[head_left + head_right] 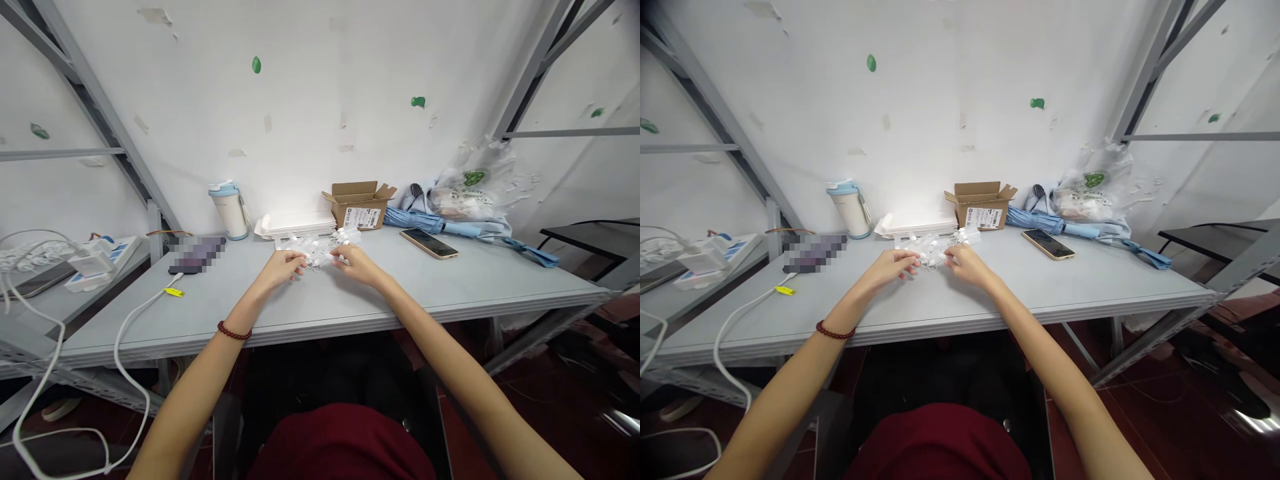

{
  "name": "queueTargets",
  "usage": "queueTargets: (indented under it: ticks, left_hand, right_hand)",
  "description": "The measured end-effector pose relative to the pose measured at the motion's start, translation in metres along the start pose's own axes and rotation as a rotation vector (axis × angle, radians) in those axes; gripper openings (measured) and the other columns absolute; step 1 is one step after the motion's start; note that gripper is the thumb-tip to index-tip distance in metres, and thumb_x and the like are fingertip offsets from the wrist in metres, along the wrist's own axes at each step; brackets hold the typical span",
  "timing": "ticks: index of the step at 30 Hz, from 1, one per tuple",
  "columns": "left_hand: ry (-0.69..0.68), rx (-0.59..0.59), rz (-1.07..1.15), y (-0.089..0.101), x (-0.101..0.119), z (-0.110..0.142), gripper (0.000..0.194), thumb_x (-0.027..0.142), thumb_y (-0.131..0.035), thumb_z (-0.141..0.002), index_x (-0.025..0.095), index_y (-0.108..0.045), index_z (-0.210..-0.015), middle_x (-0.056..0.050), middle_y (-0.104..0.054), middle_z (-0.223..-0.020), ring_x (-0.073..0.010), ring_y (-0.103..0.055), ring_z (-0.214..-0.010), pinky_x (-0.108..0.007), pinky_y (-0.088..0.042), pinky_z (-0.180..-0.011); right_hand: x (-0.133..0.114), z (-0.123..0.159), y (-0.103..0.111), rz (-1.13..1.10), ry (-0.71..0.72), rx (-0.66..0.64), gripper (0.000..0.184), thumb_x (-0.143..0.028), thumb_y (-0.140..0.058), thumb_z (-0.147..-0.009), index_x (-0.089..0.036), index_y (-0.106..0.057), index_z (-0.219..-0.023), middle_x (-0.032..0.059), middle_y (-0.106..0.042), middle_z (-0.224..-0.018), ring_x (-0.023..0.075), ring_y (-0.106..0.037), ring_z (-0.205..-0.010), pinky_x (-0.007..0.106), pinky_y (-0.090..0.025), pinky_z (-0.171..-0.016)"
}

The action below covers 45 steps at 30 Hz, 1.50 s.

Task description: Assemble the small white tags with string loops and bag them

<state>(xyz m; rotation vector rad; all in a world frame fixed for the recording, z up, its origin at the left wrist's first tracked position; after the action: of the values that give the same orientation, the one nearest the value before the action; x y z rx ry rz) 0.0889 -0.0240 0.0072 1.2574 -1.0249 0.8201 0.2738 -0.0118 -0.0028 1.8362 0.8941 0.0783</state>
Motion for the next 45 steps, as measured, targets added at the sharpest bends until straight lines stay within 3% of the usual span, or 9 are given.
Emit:
queueTargets:
  ticks: [4, 11, 17, 24, 32, 45]
  left_hand:
    - [-0.006, -0.072, 0.005, -0.002, -0.002, 0.000, 0.032, 0.034, -0.062, -0.074, 0.011, -0.066, -0.096, -0.010, -0.069, -0.092, -0.0144, -0.062, -0.069, -0.023, -0.043, -0.055]
    - [-0.022, -0.133, 0.040, -0.005, -0.001, 0.002, 0.035, 0.040, -0.063, -0.074, 0.012, -0.066, -0.095, -0.010, -0.069, -0.091, -0.0148, -0.062, -0.069, -0.025, -0.043, -0.057]
    - [-0.033, -0.114, 0.061, -0.003, -0.002, 0.000, 0.031, 0.039, -0.065, -0.073, 0.011, -0.066, -0.087, -0.009, -0.069, -0.087, -0.0139, -0.061, -0.067, -0.025, -0.042, -0.056]
    - [-0.035, -0.138, 0.029, -0.003, -0.001, 0.002, 0.034, 0.033, -0.075, -0.060, 0.013, -0.067, -0.086, -0.007, -0.070, -0.081, -0.0167, -0.062, -0.070, -0.027, -0.042, -0.060]
    - [-0.058, -0.160, 0.017, -0.005, 0.001, 0.003, 0.029, 0.040, -0.071, -0.065, 0.012, -0.068, -0.074, -0.008, -0.068, -0.081, -0.0155, -0.060, -0.068, -0.027, -0.042, -0.059]
    - [0.002, -0.183, 0.054, -0.005, -0.001, 0.003, 0.034, 0.044, -0.073, -0.063, 0.013, -0.066, -0.075, -0.009, -0.069, -0.084, -0.0153, -0.060, -0.069, -0.026, -0.041, -0.057]
  right_hand:
    - [-0.007, 0.001, 0.007, -0.175, 0.041, 0.056, 0.016, -0.022, -0.057, -0.082, -0.016, -0.065, -0.095, 0.0075, -0.068, -0.094, 0.0182, -0.056, -0.083, 0.030, -0.043, -0.074]
    - [-0.014, 0.002, 0.011, -0.333, 0.048, 0.031, 0.018, -0.024, -0.056, -0.083, -0.016, -0.066, -0.096, 0.0069, -0.068, -0.097, 0.0158, -0.057, -0.081, 0.028, -0.044, -0.069]
    - [-0.011, 0.002, 0.009, -0.261, 0.044, 0.059, 0.018, -0.023, -0.060, -0.081, -0.015, -0.066, -0.095, 0.0075, -0.068, -0.093, 0.0166, -0.057, -0.081, 0.028, -0.044, -0.069]
    - [-0.009, 0.001, 0.008, -0.163, 0.090, 0.105, 0.016, -0.020, -0.063, -0.079, -0.013, -0.066, -0.093, 0.0084, -0.066, -0.087, 0.0188, -0.057, -0.081, 0.033, -0.044, -0.076]
    - [-0.017, 0.003, 0.007, -0.183, 0.148, 0.145, 0.015, -0.019, -0.065, -0.078, -0.016, -0.065, -0.093, 0.0062, -0.063, -0.085, 0.0185, -0.058, -0.080, 0.033, -0.045, -0.076]
    - [-0.025, 0.005, 0.005, -0.186, 0.211, 0.226, 0.014, -0.019, -0.061, -0.082, -0.018, -0.062, -0.095, 0.0081, -0.062, -0.093, 0.0219, -0.058, -0.090, 0.036, -0.045, -0.080]
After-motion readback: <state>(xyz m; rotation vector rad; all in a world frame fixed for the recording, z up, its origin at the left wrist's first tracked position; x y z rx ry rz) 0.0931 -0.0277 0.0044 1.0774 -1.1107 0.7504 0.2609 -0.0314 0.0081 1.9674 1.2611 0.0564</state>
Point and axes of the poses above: each hand's wrist, its own z-axis away from the middle knuckle, its own y-axis out of the back of the hand, x = y × z, the point moved 5 cm from there along -z, towards the middle knuckle
